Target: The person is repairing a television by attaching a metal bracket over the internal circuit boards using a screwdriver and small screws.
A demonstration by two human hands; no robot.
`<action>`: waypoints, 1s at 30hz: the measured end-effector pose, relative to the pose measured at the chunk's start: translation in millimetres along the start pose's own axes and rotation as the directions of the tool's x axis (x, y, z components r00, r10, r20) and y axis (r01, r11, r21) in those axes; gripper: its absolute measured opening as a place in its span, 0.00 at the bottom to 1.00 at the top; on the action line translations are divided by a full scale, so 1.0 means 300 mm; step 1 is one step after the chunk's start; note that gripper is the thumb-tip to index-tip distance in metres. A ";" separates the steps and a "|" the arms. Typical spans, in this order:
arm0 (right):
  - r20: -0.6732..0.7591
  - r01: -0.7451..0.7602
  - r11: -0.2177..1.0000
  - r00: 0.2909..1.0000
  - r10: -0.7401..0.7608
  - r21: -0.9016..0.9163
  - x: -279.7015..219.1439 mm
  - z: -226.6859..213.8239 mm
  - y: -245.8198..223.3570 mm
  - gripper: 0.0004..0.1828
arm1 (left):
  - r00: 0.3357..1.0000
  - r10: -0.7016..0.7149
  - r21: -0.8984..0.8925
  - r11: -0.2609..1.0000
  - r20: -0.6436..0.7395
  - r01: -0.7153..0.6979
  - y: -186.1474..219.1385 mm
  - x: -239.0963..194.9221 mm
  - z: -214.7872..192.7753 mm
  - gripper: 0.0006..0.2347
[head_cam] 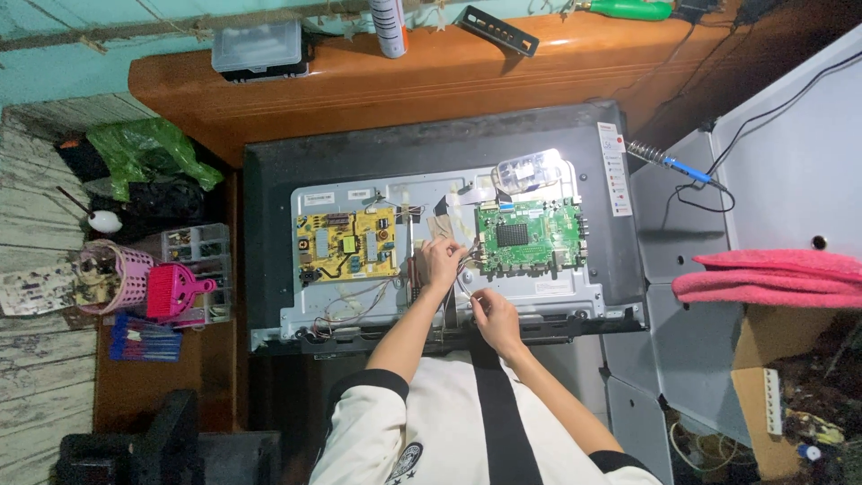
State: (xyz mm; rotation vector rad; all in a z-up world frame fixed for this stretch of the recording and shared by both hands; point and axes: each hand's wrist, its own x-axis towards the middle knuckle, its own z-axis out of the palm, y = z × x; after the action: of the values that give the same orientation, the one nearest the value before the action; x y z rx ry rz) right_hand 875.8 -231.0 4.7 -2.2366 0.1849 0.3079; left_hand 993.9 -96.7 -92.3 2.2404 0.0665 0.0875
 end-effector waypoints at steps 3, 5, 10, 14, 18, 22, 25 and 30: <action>-0.037 -0.014 1.000 0.999 0.014 -0.022 -0.008 -0.006 0.020 0.08 | 0.991 0.137 0.166 0.976 0.012 -0.137 0.040 -0.044 -0.058 0.02; -0.054 -0.001 1.000 0.999 0.000 -0.024 -0.003 -0.002 0.042 0.07 | 0.969 0.249 0.256 0.935 0.015 -0.244 -0.033 -0.055 -0.028 0.04; -0.068 -0.065 0.997 0.995 0.068 0.043 -0.010 -0.017 0.080 0.07 | 0.907 0.397 0.420 0.806 0.139 -0.417 -0.001 -0.110 -0.076 0.13; -0.096 -0.060 0.998 0.993 0.063 0.033 0.002 -0.025 0.082 0.08 | 0.872 0.433 0.394 0.778 0.228 -0.490 0.040 -0.125 -0.099 0.18; -0.102 -0.081 0.994 0.991 0.088 0.071 0.005 -0.022 0.087 0.09 | 0.869 0.424 0.402 0.771 0.255 -0.494 0.005 -0.125 -0.077 0.19; -0.089 -0.090 0.995 0.992 0.094 0.040 0.014 -0.017 0.077 0.09 | 0.870 0.399 0.407 0.771 0.291 -0.490 0.021 -0.119 -0.098 0.22; -0.051 -0.160 0.987 0.986 0.160 -0.004 0.011 -0.019 0.055 0.09 | 0.866 0.368 0.412 0.770 0.339 -0.488 0.051 -0.123 -0.117 0.24; -0.017 -0.201 0.977 0.980 0.201 -0.065 0.025 -0.025 0.040 0.11 | 0.873 0.315 0.455 0.758 0.374 -0.468 0.058 -0.121 -0.108 0.25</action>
State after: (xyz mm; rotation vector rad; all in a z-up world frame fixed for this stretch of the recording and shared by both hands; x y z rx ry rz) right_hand 881.2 -244.5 -1.9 -2.2897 0.4139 0.4161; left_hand 955.3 -85.1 -60.0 2.7725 -0.6193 -0.0224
